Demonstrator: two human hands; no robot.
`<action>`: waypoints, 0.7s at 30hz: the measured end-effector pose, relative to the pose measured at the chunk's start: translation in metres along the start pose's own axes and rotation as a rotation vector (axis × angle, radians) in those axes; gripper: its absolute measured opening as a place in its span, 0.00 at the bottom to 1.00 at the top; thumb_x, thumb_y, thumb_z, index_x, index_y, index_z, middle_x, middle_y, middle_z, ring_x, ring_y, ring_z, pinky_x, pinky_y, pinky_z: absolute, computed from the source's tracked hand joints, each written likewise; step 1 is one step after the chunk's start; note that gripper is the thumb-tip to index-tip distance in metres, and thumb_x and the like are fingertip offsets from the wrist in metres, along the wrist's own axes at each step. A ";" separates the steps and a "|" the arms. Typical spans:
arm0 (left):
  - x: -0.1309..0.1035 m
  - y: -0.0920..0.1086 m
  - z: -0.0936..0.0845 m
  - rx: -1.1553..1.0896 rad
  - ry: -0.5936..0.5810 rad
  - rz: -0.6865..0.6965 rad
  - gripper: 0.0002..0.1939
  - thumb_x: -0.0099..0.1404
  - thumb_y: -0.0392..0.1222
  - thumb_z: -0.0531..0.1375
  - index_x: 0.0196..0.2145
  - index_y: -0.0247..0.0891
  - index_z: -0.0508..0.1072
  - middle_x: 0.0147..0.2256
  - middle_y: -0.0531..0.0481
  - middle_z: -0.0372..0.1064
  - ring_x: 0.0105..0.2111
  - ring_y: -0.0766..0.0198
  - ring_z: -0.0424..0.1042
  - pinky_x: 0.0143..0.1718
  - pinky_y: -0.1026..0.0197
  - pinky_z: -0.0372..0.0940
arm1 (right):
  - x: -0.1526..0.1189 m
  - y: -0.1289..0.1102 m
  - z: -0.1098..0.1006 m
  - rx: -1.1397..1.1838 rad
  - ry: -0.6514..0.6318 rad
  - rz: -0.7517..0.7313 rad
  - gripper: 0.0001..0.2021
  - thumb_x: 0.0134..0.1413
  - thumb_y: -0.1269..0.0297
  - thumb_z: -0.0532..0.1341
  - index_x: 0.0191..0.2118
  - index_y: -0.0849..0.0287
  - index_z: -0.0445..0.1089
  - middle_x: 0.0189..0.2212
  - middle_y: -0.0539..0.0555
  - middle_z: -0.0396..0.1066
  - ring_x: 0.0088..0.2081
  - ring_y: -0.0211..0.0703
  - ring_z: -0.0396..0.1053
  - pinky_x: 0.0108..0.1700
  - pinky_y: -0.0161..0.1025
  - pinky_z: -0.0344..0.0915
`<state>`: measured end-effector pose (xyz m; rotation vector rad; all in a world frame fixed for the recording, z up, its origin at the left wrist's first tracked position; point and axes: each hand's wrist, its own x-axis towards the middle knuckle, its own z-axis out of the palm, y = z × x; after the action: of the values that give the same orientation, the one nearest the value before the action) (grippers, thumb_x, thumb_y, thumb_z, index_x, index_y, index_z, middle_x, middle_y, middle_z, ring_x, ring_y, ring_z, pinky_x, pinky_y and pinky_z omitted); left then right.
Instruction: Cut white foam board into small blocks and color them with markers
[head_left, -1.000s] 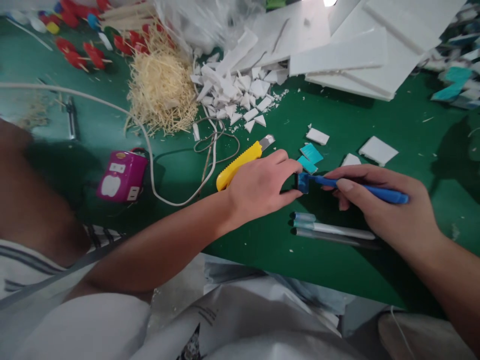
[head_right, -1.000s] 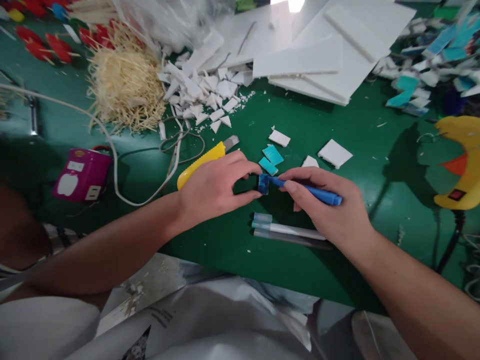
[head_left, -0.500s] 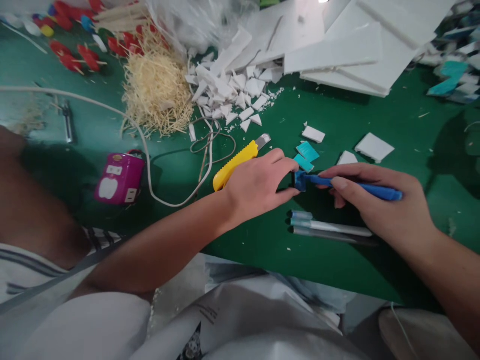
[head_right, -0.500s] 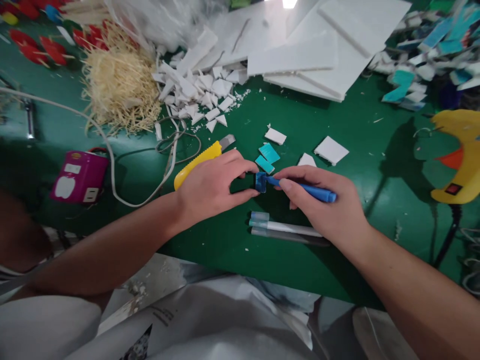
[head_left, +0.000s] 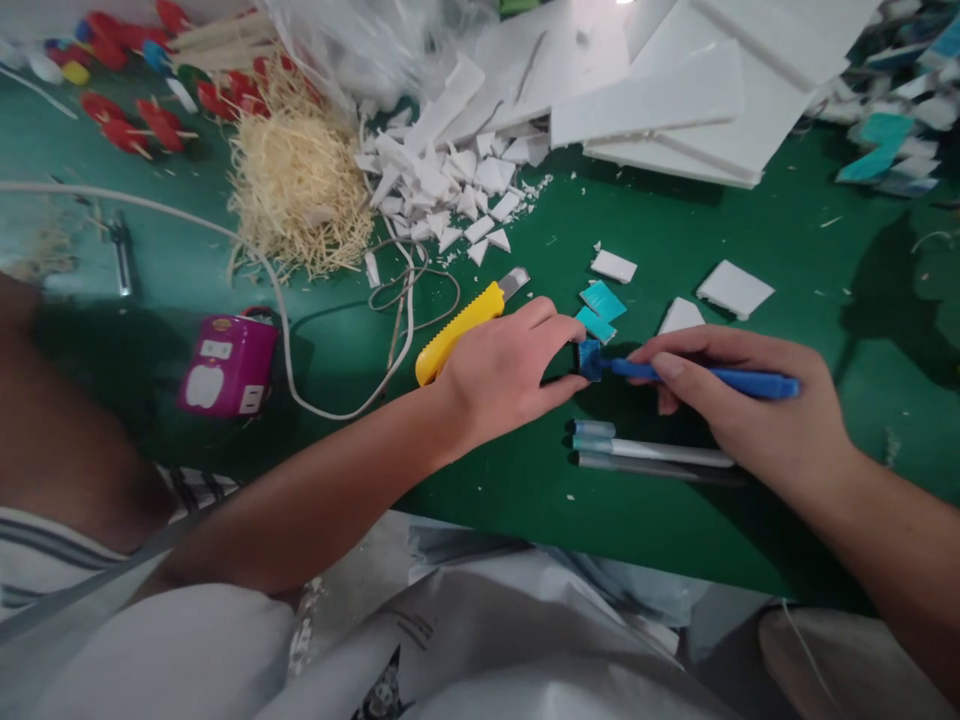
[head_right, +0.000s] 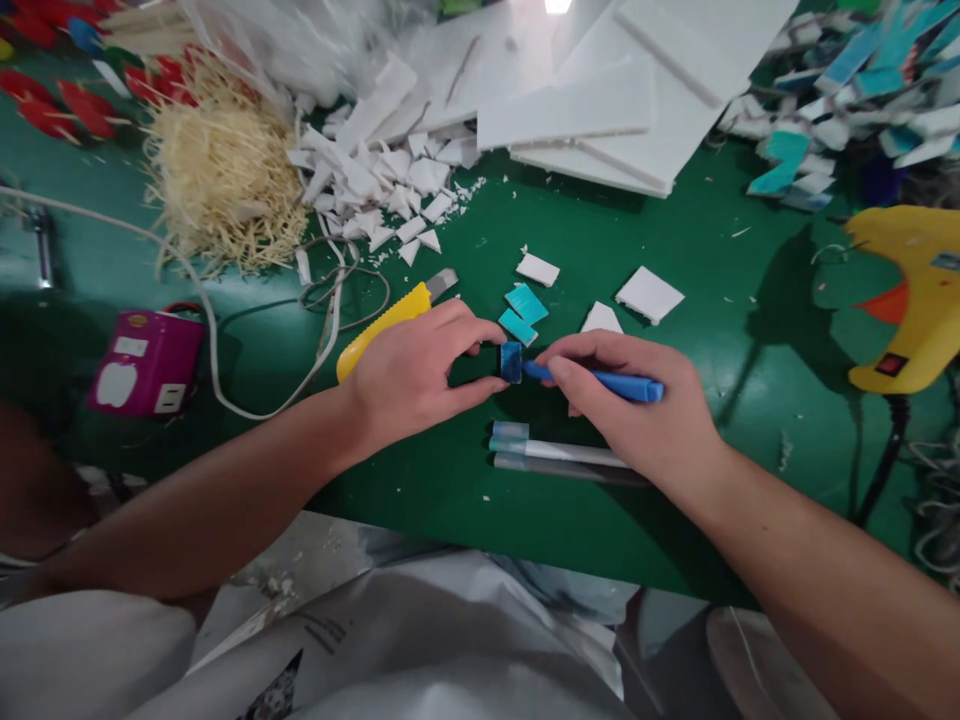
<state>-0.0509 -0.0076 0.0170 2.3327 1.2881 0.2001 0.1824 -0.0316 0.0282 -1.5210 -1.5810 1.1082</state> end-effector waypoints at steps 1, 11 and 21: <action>0.000 0.000 0.000 0.001 0.006 0.005 0.16 0.73 0.49 0.66 0.54 0.40 0.78 0.45 0.48 0.74 0.42 0.59 0.78 0.39 0.60 0.66 | 0.000 -0.001 0.000 -0.010 0.010 0.004 0.07 0.57 0.55 0.70 0.34 0.51 0.84 0.20 0.49 0.73 0.20 0.37 0.67 0.19 0.35 0.57; 0.000 0.001 0.000 0.000 0.020 0.017 0.16 0.73 0.48 0.66 0.54 0.40 0.77 0.46 0.48 0.75 0.42 0.60 0.78 0.39 0.60 0.66 | 0.001 -0.005 0.001 -0.010 0.023 0.019 0.09 0.56 0.53 0.71 0.33 0.52 0.82 0.22 0.50 0.76 0.21 0.38 0.69 0.22 0.37 0.63; -0.001 0.001 -0.001 0.000 0.010 0.001 0.16 0.73 0.48 0.66 0.54 0.40 0.77 0.47 0.47 0.75 0.43 0.59 0.78 0.38 0.60 0.66 | 0.002 -0.005 0.002 0.022 0.020 0.018 0.12 0.56 0.49 0.71 0.31 0.51 0.80 0.21 0.49 0.75 0.22 0.41 0.71 0.25 0.40 0.69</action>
<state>-0.0507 -0.0089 0.0184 2.3358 1.2916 0.2128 0.1778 -0.0296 0.0320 -1.5296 -1.5396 1.1132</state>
